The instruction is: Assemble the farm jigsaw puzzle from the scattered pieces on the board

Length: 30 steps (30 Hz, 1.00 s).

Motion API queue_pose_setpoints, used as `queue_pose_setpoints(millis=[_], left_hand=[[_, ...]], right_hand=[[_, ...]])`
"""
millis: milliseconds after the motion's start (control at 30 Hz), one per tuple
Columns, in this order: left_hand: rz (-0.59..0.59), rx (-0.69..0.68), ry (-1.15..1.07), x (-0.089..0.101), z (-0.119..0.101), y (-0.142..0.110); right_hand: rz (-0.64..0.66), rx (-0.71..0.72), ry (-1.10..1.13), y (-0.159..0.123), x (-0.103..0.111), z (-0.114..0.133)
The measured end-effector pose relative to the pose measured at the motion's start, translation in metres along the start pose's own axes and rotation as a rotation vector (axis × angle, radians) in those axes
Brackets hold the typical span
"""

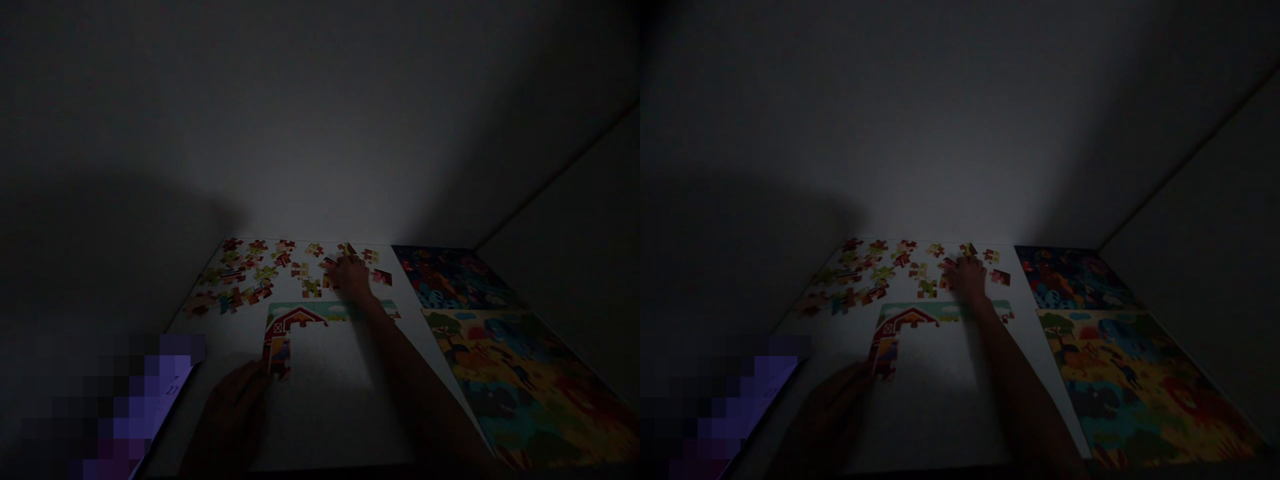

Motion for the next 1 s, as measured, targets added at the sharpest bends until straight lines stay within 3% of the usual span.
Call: queue_pose_setpoints(millis=[367, 1000], left_hand=[[0.024, 0.060, -0.011, -0.002, -0.001, -0.003], [0.035, 0.114, -0.051, -0.002, -0.006, -0.001]], right_hand=[[-0.027, 0.015, 0.048, -0.005, -0.009, -0.014], [-0.069, 0.112, 0.031, -0.015, -0.016, -0.009]])
Point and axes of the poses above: each hand's wrist, its own y-axis towards the middle knuckle, its own x-axis out of the back of the hand, z = x × y, the point moved 7 cm from there along y, towards the middle knuckle, and after that the axes turned 7 degrees about -z, right-handed, at the moved point
